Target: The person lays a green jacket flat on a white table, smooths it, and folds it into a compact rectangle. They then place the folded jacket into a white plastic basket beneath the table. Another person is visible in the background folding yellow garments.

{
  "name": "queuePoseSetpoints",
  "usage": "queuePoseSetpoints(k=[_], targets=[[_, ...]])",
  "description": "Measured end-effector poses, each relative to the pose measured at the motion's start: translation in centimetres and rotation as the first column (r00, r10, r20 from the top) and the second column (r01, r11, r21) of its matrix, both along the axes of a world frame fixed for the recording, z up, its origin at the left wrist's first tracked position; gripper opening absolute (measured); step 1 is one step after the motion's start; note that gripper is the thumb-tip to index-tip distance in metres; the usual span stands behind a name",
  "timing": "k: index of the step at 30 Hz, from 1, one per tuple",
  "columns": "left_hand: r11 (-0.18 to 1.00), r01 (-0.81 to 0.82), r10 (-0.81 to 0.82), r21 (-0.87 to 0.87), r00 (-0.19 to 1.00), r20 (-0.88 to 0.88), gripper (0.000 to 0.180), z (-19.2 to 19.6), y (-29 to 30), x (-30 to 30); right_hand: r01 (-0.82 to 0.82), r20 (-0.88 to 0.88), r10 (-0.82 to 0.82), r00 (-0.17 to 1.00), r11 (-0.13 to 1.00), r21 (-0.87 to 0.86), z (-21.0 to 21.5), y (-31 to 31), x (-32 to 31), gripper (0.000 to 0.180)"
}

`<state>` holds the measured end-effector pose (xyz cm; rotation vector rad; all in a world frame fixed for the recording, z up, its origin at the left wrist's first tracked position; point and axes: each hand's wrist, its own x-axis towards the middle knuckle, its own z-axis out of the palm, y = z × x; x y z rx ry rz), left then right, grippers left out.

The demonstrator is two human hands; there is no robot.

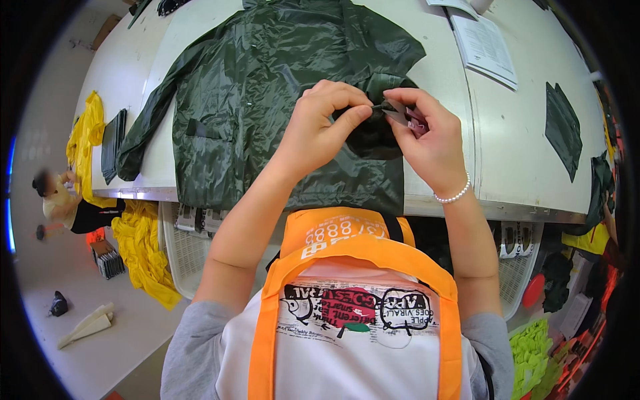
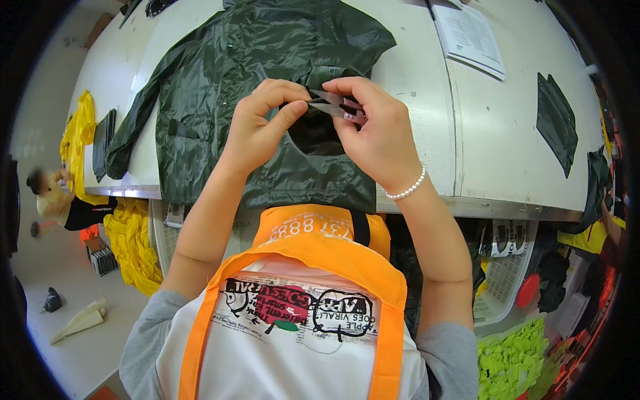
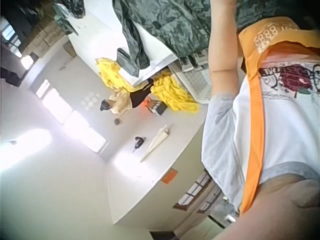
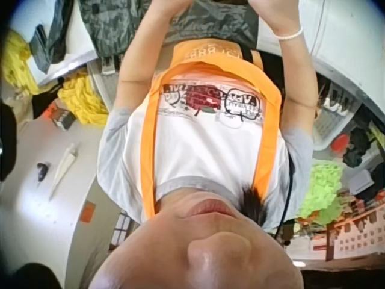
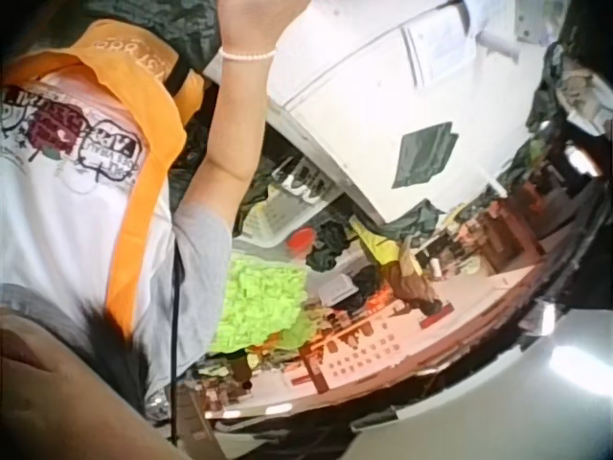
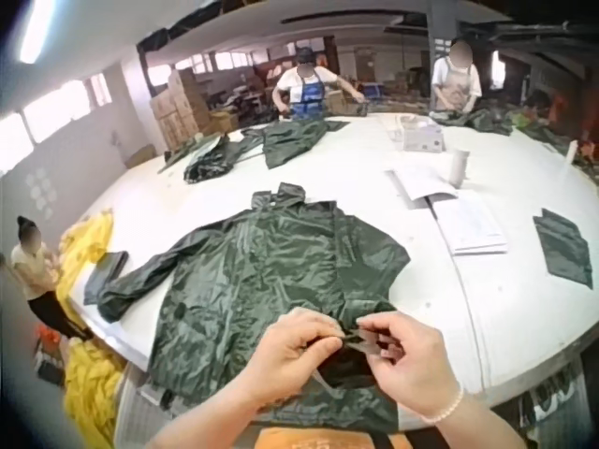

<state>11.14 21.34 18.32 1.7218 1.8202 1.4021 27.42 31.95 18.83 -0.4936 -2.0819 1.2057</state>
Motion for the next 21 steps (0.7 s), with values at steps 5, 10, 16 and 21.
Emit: queuePoseSetpoints(k=[5, 10, 16, 21], targets=[[0.97, 0.12, -0.011, -0.209, 0.889, 0.458, 0.026, -0.5, 0.3, -0.2, -0.062, -0.061, 0.052, 0.997, 0.982, -0.181, -0.8, 0.9, 0.5, 0.024], [0.977, 0.093, 0.018, -0.193, 0.862, 0.507, 0.026, -0.6, 0.8, 0.2, -0.028, -0.035, 0.034, 0.999, 0.99, 0.136, 0.0, 0.5, 0.4, 0.03], [0.983, 0.085, 0.006, -0.16, 0.866, 0.5, 0.027, -0.6, 1.3, 0.6, 0.06, -0.08, -0.023, 0.997, 0.866, 0.496, -0.3, 0.6, 0.2, 0.027], [0.942, 0.118, 0.06, -0.315, 0.863, 0.502, 0.024, -0.1, 0.8, 0.7, -0.048, -0.04, 0.055, 0.998, 0.987, 0.153, -0.1, -0.1, -0.1, 0.017]])
